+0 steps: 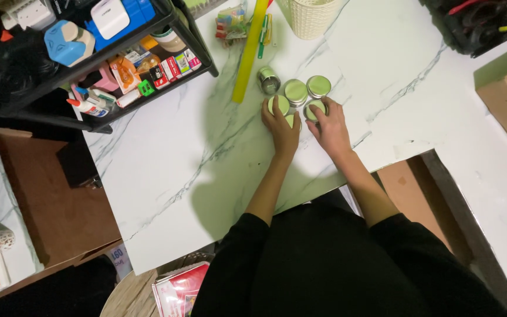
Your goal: Assembling white cardboard boxes and packing multiple small green-lidded tins into them.
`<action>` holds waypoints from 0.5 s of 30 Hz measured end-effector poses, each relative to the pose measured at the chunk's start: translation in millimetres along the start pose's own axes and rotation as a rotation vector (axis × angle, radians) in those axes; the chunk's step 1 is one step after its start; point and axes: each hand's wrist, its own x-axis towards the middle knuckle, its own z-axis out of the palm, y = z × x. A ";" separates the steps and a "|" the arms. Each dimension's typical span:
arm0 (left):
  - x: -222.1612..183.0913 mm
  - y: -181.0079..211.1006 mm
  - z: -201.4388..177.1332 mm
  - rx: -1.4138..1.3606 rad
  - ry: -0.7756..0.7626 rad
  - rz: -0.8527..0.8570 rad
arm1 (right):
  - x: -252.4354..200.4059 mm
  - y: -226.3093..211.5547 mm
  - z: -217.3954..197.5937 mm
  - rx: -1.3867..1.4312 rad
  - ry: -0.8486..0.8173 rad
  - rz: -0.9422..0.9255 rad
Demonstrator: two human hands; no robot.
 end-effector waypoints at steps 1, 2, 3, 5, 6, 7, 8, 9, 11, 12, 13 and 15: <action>0.8 1.7 2.3 -0.001 0.002 0.000 | 0.6 1.4 -0.4 0.000 0.000 -0.002; 1.6 3.4 4.9 0.003 -0.002 -0.003 | 1.3 3.3 -0.8 0.003 0.007 -0.005; 2.5 5.1 7.7 0.006 -0.005 -0.006 | 2.1 5.3 -1.2 0.007 0.015 -0.008; 4.2 4.9 15.6 0.001 -0.004 -0.003 | 4.3 9.0 -2.2 0.002 0.010 -0.012; 4.7 5.1 20.0 -0.004 -0.005 0.001 | 5.0 11.3 -2.9 -0.002 0.006 -0.014; 6.0 9.9 20.8 -0.004 -0.003 0.000 | 5.8 13.0 -3.9 -0.002 0.006 -0.016; 7.8 14.9 21.5 -0.018 -0.010 -0.010 | 7.0 14.7 -5.1 0.007 0.007 -0.013; 9.6 19.9 22.2 -0.031 -0.018 -0.020 | 8.3 16.4 -6.4 0.017 0.008 -0.010; 11.2 21.3 29.7 -0.030 -0.016 -0.021 | 9.8 22.4 -7.9 0.014 0.007 -0.005; 12.3 21.8 33.0 -0.028 -0.016 -0.022 | 10.9 25.0 -8.4 0.014 0.006 0.002; 14.4 25.0 34.0 -0.029 -0.014 -0.022 | 12.8 27.3 -10.2 0.013 0.005 0.000; 15.7 30.8 35.3 -0.031 -0.044 -0.033 | 14.3 31.6 -13.4 0.003 0.002 0.006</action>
